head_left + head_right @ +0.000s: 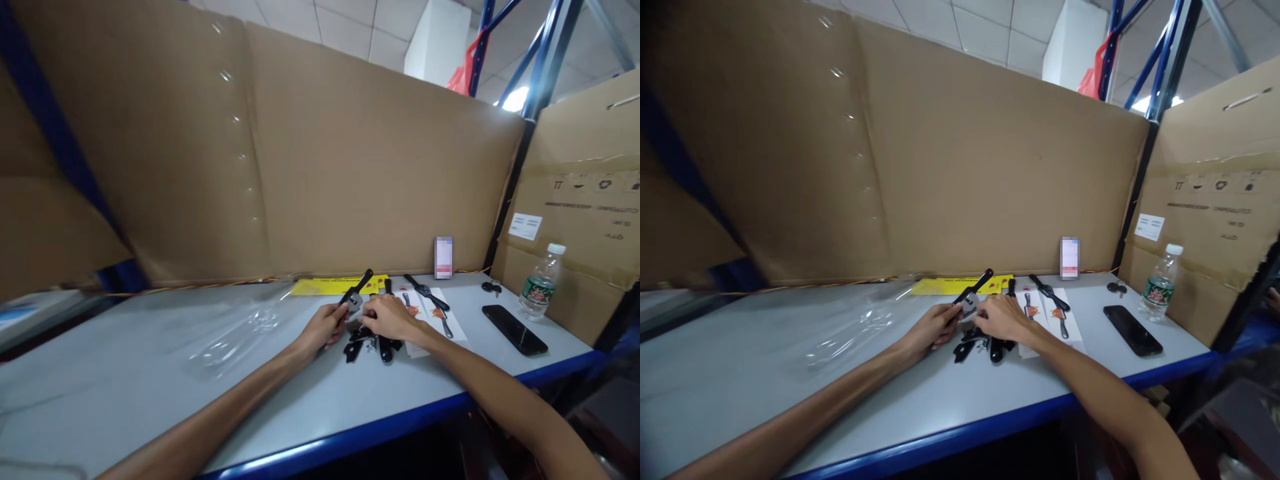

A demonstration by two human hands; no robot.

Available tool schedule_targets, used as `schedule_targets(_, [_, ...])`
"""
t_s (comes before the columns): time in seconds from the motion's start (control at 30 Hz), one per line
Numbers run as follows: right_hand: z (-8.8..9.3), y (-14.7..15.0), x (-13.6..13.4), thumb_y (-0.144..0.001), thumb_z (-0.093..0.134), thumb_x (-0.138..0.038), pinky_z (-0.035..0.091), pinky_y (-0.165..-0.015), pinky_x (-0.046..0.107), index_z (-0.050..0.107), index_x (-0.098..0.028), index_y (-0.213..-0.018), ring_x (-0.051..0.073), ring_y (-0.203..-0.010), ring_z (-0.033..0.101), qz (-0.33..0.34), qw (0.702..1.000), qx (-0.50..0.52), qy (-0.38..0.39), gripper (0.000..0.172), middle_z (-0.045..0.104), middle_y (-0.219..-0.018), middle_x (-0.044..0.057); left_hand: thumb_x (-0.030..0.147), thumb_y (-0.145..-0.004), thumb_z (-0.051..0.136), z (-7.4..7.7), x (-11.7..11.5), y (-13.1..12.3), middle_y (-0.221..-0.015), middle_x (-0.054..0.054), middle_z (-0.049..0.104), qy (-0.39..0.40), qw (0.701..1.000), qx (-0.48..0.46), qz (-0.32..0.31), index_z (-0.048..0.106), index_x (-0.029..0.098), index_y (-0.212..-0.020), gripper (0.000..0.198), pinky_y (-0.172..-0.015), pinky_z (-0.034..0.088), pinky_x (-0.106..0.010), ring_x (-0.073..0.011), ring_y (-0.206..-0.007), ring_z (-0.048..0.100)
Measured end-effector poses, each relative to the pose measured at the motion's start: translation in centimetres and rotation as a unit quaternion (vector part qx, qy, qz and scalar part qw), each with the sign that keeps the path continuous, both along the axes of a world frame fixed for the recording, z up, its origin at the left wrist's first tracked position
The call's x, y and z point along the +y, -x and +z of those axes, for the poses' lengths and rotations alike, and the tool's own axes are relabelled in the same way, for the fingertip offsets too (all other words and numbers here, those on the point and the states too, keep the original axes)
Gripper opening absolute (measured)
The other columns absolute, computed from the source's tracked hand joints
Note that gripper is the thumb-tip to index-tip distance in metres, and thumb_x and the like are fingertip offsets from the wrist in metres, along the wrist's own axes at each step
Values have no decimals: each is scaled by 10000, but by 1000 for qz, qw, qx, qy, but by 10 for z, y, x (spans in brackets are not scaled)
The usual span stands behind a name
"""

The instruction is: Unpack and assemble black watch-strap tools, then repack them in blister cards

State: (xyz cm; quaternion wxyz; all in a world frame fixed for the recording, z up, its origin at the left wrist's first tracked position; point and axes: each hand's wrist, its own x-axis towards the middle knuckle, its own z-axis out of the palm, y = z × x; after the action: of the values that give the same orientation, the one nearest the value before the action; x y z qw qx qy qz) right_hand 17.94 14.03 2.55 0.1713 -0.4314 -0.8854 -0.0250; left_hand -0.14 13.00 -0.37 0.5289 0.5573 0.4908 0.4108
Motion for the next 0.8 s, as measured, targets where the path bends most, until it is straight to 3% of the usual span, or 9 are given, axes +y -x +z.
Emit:
schedule_targets(0.13, [7,-7,7,-946,520,-277,397,-724,257,707,-195,-827,173,-851,631,-45,996,54,-48,236,708,-901,52,671,-818,507,2,0,-2,-449,122,283,-42,999,-16,18,435,216,-777,462,-348,170,-199,-64,-337,236])
schedule_targets(0.27, [21,-20,11,-926,510,-197,416,-833,300,652,-193,-1129,227,-1048,553,-111,977,106,-149,248,660,-1072,99,653,-849,450,6,-1,0,-476,84,343,-137,987,78,37,470,205,-743,461,-417,254,-224,-92,-386,327])
schedule_targets(0.33, [27,-25,9,-899,525,-169,403,-909,344,573,-176,-1292,258,-1136,488,-115,971,88,-189,396,613,-1190,127,582,-881,433,7,-4,1,-537,19,471,-233,955,175,48,509,192,-710,433,-513,328,-245,-130,-495,453])
schedule_targets(0.4, [29,-29,8,-874,549,-156,360,-987,390,566,-175,-1312,275,-1179,443,-89,973,44,-209,439,590,-1241,130,487,-916,403,7,-6,3,-646,-33,595,-308,915,257,44,553,193,-762,364,-601,357,-266,-175,-618,550])
schedule_targets(0.53, [25,-30,12,-876,571,-194,313,-1028,419,708,-166,-1012,273,-1146,466,-48,978,-39,-199,195,667,-1073,118,418,-949,374,5,-12,4,-655,-28,649,-341,843,416,19,582,222,-866,297,-585,302,-277,-210,-605,600])
schedule_targets(0.6, [24,-28,11,-909,534,-204,331,-1006,415,718,-165,-982,266,-1110,513,-45,980,-61,-185,202,700,-1021,115,412,-955,381,7,-16,5,-685,-34,673,-349,819,456,17,596,228,-893,290,-589,300,-277,-225,-634,631])
schedule_targets(0.8, [27,-22,2,-962,469,-265,441,-757,309,718,-204,-1106,248,-926,684,-99,989,-91,-66,294,748,-1011,123,417,-950,436,10,-15,10,-781,-50,726,-344,802,487,39,648,227,-978,286,-611,323,-281,-245,-716,671])
